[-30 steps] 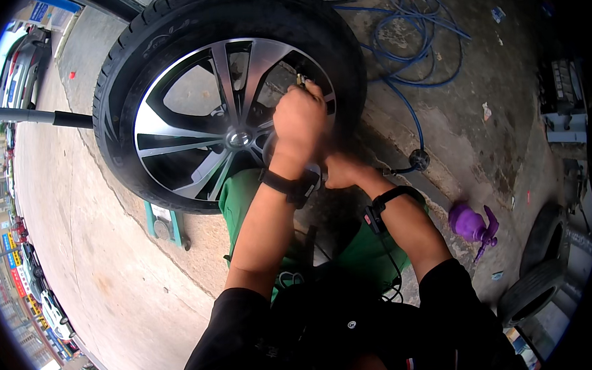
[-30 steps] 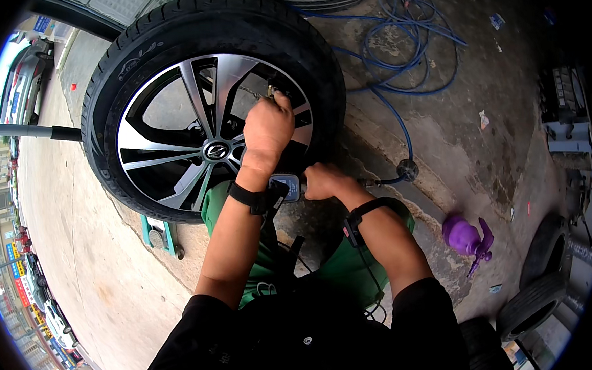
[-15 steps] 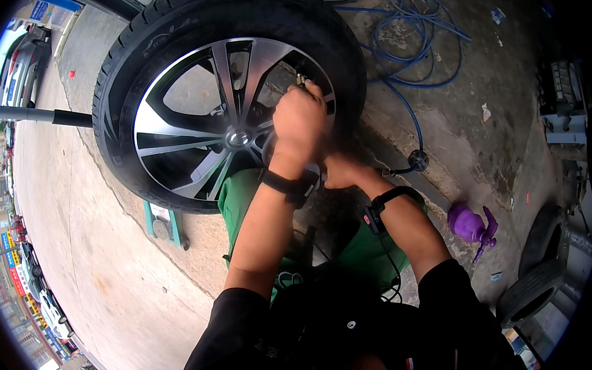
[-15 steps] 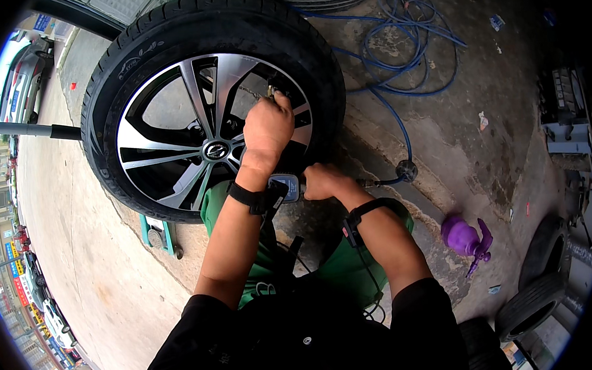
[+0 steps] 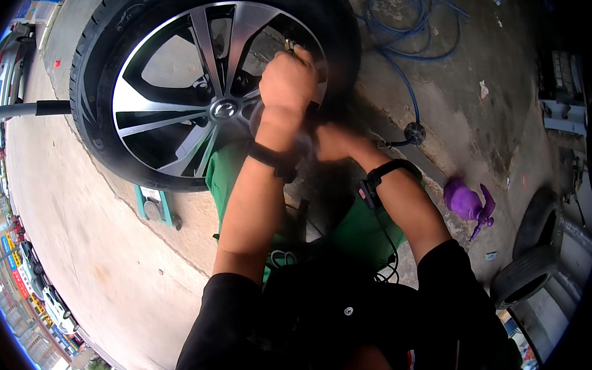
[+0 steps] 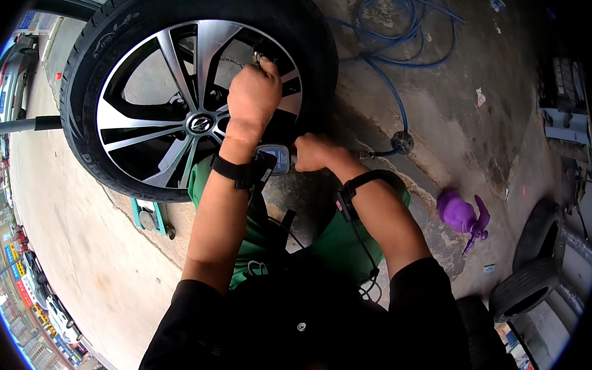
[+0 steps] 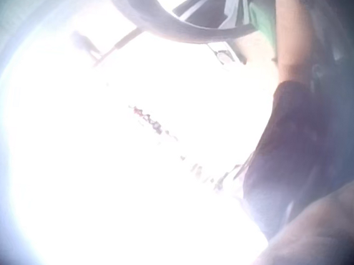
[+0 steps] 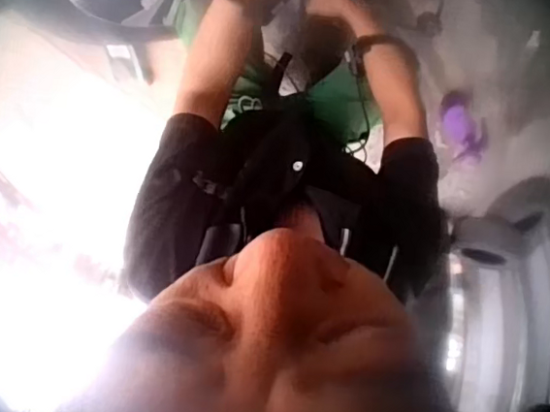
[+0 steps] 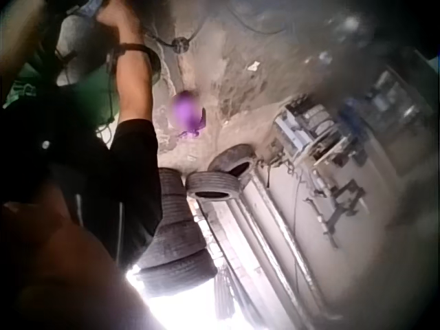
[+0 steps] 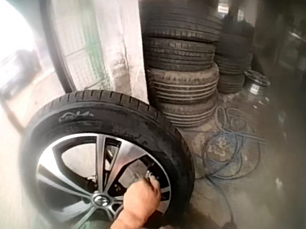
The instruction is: The person cleans a puncture site on a tire using a handheld tool, applies a repair substance to the hole, and then lifts the wheel and secures it onto a tire balancing machine.
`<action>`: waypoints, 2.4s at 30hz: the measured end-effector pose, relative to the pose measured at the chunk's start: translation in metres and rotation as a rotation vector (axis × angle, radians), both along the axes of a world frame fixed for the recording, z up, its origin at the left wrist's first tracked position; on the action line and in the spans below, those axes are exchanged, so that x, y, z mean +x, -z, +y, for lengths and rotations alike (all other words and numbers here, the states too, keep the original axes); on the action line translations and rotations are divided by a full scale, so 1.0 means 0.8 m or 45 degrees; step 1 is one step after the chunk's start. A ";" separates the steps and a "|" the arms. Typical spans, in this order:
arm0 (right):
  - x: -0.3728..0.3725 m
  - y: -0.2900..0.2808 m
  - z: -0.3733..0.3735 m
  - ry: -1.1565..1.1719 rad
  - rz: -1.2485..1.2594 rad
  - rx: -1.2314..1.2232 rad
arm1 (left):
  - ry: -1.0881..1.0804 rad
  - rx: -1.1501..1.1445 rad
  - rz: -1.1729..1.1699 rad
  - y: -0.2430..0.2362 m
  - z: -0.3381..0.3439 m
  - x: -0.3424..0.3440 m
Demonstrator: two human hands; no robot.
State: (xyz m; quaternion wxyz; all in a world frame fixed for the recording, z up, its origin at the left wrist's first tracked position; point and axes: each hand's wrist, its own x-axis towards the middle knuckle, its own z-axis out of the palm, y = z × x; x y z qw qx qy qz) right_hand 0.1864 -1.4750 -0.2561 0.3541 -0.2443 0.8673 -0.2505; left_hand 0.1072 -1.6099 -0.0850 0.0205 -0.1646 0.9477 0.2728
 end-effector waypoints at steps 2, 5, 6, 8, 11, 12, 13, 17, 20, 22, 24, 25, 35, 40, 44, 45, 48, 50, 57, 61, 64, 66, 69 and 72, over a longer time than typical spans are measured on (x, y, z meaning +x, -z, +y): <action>-0.004 -0.050 -0.013 -0.047 -0.188 0.165 | -0.021 0.012 -0.040 -0.006 -0.007 0.003; -0.003 -0.041 -0.002 0.003 -0.286 0.047 | -0.003 -0.016 -0.002 0.000 -0.006 0.000; -0.003 -0.055 -0.002 0.013 -0.311 0.024 | -0.001 -0.007 -0.001 -0.005 -0.006 0.003; -0.001 -0.042 -0.004 -0.015 -0.313 0.064 | 0.006 -0.021 0.001 -0.003 -0.007 0.003; -0.004 -0.033 -0.002 -0.032 -0.287 0.065 | 0.023 -0.031 0.026 0.002 -0.007 0.001; -0.004 -0.035 -0.003 -0.039 -0.275 0.049 | 0.026 -0.042 0.027 0.003 -0.007 0.000; -0.005 -0.037 -0.002 -0.036 -0.315 0.048 | 0.029 -0.053 0.028 0.005 -0.007 0.000; -0.001 -0.037 0.000 0.013 -0.256 -0.012 | 0.063 -0.070 0.088 0.012 -0.012 0.001; -0.001 -0.041 0.000 0.018 -0.264 0.001 | 0.105 -0.119 0.110 0.019 -0.015 -0.003; -0.003 -0.053 -0.001 0.033 -0.310 0.033 | 0.131 -0.158 0.143 0.025 -0.017 -0.004; -0.004 -0.055 -0.001 0.034 -0.330 0.060 | 0.168 -0.173 0.182 0.032 -0.021 -0.009; -0.004 -0.057 -0.001 0.033 -0.339 0.073 | 0.186 -0.180 0.201 0.035 -0.023 -0.010; -0.004 -0.061 -0.003 0.022 -0.269 0.096 | 0.168 -0.192 0.206 0.038 -0.024 -0.009; -0.004 -0.068 -0.006 -0.034 -0.128 0.167 | 0.034 -0.088 0.051 0.017 -0.010 -0.002; -0.005 -0.072 -0.004 0.009 -0.181 0.145 | 0.025 -0.063 0.030 0.011 -0.007 -0.002; -0.005 -0.071 -0.005 0.016 -0.187 0.156 | 0.037 -0.045 0.030 0.013 -0.009 -0.002; -0.006 -0.079 -0.008 0.026 -0.182 0.177 | 0.011 -0.055 0.022 0.006 -0.007 -0.001; -0.005 -0.092 -0.007 0.022 -0.155 0.183 | -0.001 -0.043 -0.017 0.001 -0.005 0.000; -0.007 -0.088 -0.008 -0.021 -0.160 0.223 | -0.007 -0.035 -0.027 0.000 -0.005 0.001; -0.008 -0.079 -0.008 -0.045 -0.148 0.213 | -0.008 -0.032 -0.024 0.001 -0.004 0.000; -0.006 -0.068 -0.009 -0.059 -0.117 0.203 | -0.011 -0.020 -0.017 0.001 -0.005 0.000; -0.005 -0.060 -0.009 -0.068 -0.092 0.189 | -0.010 -0.015 -0.021 -0.001 -0.005 0.001; -0.002 -0.041 -0.007 -0.027 -0.050 0.140 | -0.013 -0.011 -0.024 -0.003 -0.004 0.001; -0.002 -0.033 -0.007 -0.051 -0.038 0.119 | -0.009 -0.017 0.012 0.000 -0.004 0.000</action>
